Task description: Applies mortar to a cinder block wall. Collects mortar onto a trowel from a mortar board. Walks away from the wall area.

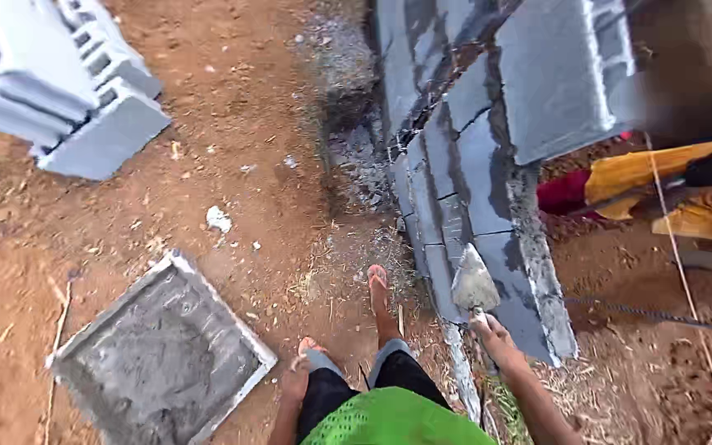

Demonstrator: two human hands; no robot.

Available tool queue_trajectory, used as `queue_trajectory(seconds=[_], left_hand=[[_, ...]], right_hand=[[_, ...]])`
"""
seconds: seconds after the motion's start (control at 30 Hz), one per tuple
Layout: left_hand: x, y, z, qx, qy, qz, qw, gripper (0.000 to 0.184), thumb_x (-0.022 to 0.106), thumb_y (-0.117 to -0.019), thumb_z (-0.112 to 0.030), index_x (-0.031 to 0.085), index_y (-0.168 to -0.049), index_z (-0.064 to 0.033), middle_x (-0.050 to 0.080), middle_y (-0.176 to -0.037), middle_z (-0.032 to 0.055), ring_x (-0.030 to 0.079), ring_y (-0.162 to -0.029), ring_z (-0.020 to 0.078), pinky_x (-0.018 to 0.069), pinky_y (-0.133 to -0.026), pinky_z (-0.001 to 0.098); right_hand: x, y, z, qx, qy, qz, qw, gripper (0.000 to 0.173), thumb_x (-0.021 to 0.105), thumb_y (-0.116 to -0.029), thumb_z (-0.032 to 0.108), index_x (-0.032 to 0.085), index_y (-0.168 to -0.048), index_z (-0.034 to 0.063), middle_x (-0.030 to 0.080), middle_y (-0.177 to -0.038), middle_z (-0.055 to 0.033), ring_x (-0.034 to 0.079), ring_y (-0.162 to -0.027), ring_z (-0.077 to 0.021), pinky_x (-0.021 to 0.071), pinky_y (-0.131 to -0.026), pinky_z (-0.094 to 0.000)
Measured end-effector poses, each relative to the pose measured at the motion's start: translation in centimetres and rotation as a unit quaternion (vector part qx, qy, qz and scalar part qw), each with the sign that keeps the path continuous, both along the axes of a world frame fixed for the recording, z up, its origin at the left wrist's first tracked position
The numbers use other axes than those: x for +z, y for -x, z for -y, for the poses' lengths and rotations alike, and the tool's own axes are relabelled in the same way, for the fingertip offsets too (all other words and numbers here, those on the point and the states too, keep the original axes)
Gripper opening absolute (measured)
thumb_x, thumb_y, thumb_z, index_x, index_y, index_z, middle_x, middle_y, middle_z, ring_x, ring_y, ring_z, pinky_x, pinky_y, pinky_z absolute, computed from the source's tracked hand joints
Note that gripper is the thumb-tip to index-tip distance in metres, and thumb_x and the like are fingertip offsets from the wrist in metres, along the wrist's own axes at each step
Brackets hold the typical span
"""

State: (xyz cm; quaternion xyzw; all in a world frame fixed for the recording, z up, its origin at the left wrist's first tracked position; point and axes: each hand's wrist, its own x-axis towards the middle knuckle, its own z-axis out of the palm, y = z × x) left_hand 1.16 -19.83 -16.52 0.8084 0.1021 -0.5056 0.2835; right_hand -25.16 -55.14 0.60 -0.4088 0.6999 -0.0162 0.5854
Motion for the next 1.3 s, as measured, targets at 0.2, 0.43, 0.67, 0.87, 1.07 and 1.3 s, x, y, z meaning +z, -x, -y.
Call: queue_trajectory(seconds=[0.2, 0.43, 0.67, 0.87, 1.07, 1.3], left_hand=[[2.3, -7.6, 12.3, 0.069, 0.018, -0.077, 0.994, 0.043, 0.043, -0.1117, -0.026, 0.046, -0.147, -0.0008, 0.062, -0.131, 0.0255, 0.067, -0.109, 0.0322, 0.0547, -0.090, 0.0471], [5.9, -10.3, 27.0, 0.032, 0.058, -0.018, 0.998, 0.043, 0.042, -0.1121, -0.028, 0.047, -0.146, -0.0023, 0.064, -0.130, 0.0213, 0.068, -0.107, 0.0262, 0.0557, -0.090, 0.0405], [5.6, -6.1, 32.6, -0.034, 0.076, -0.069, 0.994, 0.040, 0.043, -0.1118, -0.024, 0.050, -0.143, -0.0004, 0.066, -0.126, 0.0216, 0.070, -0.102, 0.0261, 0.0568, -0.087, 0.0402], [3.9, -4.0, 29.2, 0.000, -0.007, -0.105, 0.994, 0.038, 0.045, -0.1114, -0.023, 0.051, -0.142, -0.0001, 0.067, -0.124, 0.0236, 0.069, -0.101, 0.0282, 0.0561, -0.085, 0.0421], [3.2, -4.2, 27.3, -0.028, -0.059, -0.081, 0.995, 0.039, 0.047, -0.1107, -0.023, 0.053, -0.141, 0.0003, 0.064, -0.128, 0.0254, 0.067, -0.108, 0.0320, 0.0537, -0.091, 0.0459], [2.8, 0.7, 43.2, -0.119, 0.070, -0.119, 0.983, 0.037, 0.045, -0.1113, -0.021, 0.053, -0.140, 0.0000, 0.065, -0.126, 0.0227, 0.068, -0.106, 0.0276, 0.0551, -0.090, 0.0415]], right_hand=[[4.9, 4.4, 14.1, -0.081, 0.029, -0.049, 0.995, 0.034, 0.044, -0.1120, 0.027, 0.045, -0.138, 0.0050, 0.056, -0.083, -0.0064, 0.054, -0.055, -0.0138, 0.0517, -0.052, -0.0313], [4.7, 3.9, 28.0, -0.164, -0.039, 0.024, 0.985, 0.029, 0.041, -0.1126, 0.030, 0.053, -0.127, 0.0081, 0.053, -0.075, -0.0021, 0.050, -0.049, -0.0084, 0.0465, -0.045, -0.0217], [6.1, 0.7, 28.7, 0.009, -0.109, -0.039, 0.993, 0.030, 0.040, -0.1131, 0.032, 0.045, -0.134, 0.0101, 0.049, -0.078, -0.0038, 0.049, -0.051, -0.0106, 0.0470, -0.048, -0.0251], [5.6, 3.7, 29.0, 0.075, -0.036, -0.165, 0.983, 0.042, 0.044, -0.1116, 0.032, 0.043, -0.144, 0.0062, 0.059, -0.091, -0.0134, 0.060, -0.063, -0.0195, 0.0550, -0.061, -0.0367], [4.7, 2.9, 30.5, 0.208, 0.035, -0.266, 0.941, 0.052, 0.053, -0.1070, 0.027, 0.040, -0.150, 0.0018, 0.066, -0.112, -0.0302, 0.069, -0.099, -0.0436, 0.0536, -0.088, -0.0614], [5.9, 4.2, 28.6, 0.264, 0.048, -0.277, 0.923, 0.052, 0.052, -0.1075, 0.026, 0.040, -0.153, 0.0031, 0.066, -0.117, -0.0319, 0.064, -0.112, -0.0491, 0.0477, -0.098, -0.0644]])
